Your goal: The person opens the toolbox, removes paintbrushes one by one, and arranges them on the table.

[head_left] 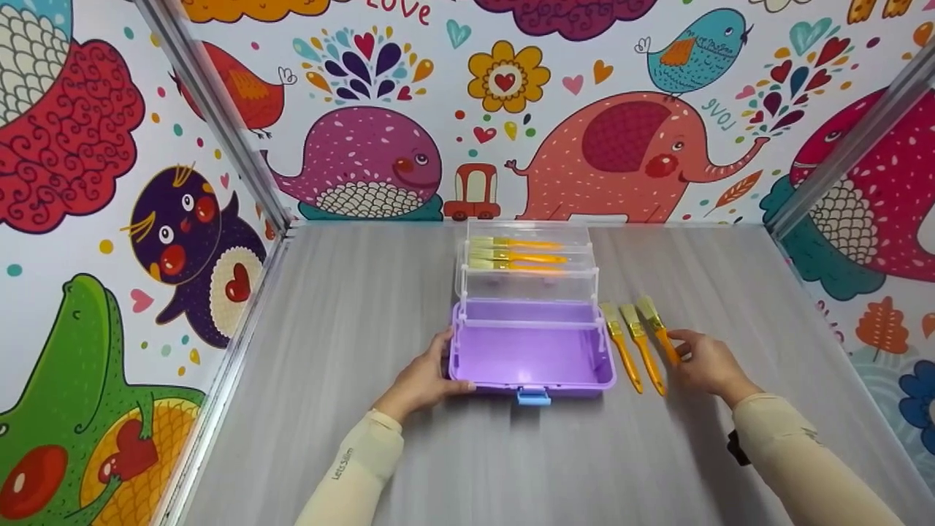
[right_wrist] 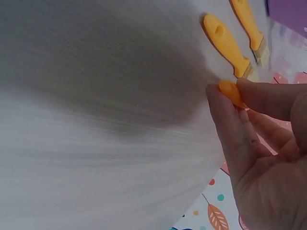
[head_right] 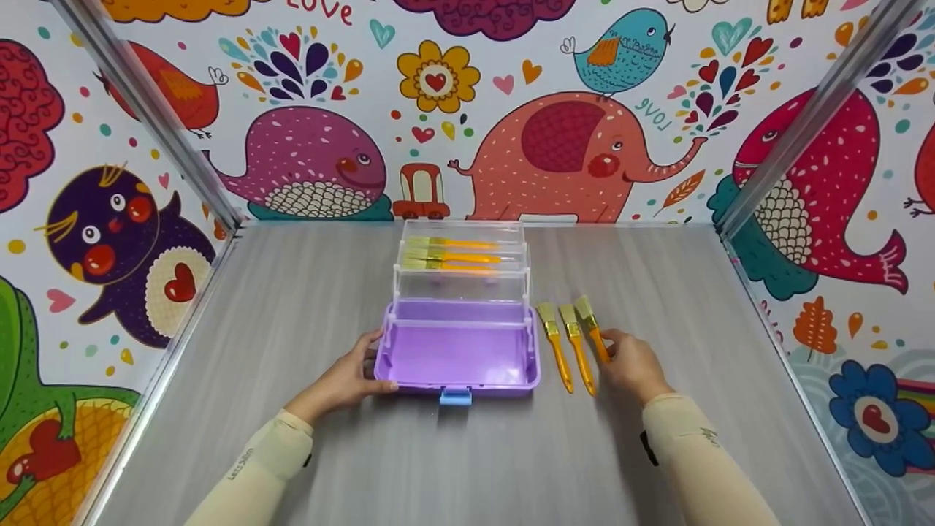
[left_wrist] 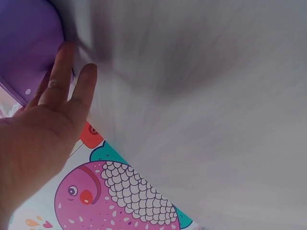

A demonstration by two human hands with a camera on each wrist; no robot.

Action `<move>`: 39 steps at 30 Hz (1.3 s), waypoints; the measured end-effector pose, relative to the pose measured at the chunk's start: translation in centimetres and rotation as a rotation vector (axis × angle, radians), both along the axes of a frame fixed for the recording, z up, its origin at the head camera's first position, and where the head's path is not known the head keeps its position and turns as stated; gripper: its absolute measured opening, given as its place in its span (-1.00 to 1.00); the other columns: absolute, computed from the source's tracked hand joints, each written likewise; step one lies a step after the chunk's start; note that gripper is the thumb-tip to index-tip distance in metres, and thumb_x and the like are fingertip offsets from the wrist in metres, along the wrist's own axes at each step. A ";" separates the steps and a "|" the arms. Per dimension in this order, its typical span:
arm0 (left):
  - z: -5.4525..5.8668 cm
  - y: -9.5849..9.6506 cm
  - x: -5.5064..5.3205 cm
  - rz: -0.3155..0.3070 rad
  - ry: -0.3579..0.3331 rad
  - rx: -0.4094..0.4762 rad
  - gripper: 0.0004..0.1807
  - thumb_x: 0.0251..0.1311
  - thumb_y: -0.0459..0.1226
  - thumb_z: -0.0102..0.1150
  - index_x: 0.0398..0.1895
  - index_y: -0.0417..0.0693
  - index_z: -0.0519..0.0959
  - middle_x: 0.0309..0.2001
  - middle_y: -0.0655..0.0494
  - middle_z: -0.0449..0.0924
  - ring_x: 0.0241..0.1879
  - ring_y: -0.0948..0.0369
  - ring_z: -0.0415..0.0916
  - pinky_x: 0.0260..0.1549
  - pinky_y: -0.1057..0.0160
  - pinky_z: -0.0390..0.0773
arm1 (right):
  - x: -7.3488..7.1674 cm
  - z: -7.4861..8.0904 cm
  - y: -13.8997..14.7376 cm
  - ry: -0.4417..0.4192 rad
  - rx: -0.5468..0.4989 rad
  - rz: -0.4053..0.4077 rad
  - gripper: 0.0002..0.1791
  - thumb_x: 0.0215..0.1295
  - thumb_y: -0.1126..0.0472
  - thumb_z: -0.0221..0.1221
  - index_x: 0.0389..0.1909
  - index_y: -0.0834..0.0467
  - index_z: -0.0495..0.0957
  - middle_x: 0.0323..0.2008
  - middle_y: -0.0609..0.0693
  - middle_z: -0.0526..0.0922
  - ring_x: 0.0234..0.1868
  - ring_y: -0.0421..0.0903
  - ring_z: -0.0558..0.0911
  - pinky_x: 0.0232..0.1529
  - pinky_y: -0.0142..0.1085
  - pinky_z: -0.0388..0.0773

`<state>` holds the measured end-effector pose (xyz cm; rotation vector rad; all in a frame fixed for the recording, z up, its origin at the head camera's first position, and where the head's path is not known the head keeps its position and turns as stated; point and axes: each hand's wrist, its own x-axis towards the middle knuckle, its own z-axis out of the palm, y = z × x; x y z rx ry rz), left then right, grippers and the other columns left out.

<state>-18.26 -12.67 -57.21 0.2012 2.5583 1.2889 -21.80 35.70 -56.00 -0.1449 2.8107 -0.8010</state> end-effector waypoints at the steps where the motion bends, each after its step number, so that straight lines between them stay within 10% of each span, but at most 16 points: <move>1: 0.0 0.0 0.0 0.000 0.001 0.001 0.16 -0.08 -0.05 0.59 0.55 0.06 0.06 0.30 -0.31 0.39 0.23 -0.16 0.39 0.21 -0.15 0.34 | 0.0 0.0 0.0 -0.005 0.002 -0.002 -0.29 -0.07 0.50 0.17 0.25 0.45 0.40 -0.13 0.40 0.64 -0.15 0.25 0.63 -0.34 -0.06 0.64; 14: 0.0 0.0 0.1 0.002 0.007 -0.004 0.17 -0.11 -0.03 0.59 0.55 0.06 0.07 0.29 -0.35 0.39 0.22 -0.19 0.40 0.20 -0.17 0.35 | 0.0 -1.1 -0.1 -0.050 -0.013 -0.034 -0.31 0.00 0.46 0.22 0.27 0.45 0.39 -0.08 0.41 0.63 -0.14 0.21 0.62 -0.35 -0.12 0.63; 39: 0.0 0.1 0.0 0.006 -0.018 -0.003 0.17 -0.10 0.00 0.58 0.55 0.08 0.06 0.32 -0.30 0.37 0.24 -0.18 0.38 0.21 -0.18 0.32 | 0.5 -2.3 -0.5 0.161 0.094 -0.054 -0.47 0.07 0.43 0.23 0.14 0.44 0.50 -0.29 0.31 0.65 -0.30 0.21 0.64 -0.29 0.10 0.58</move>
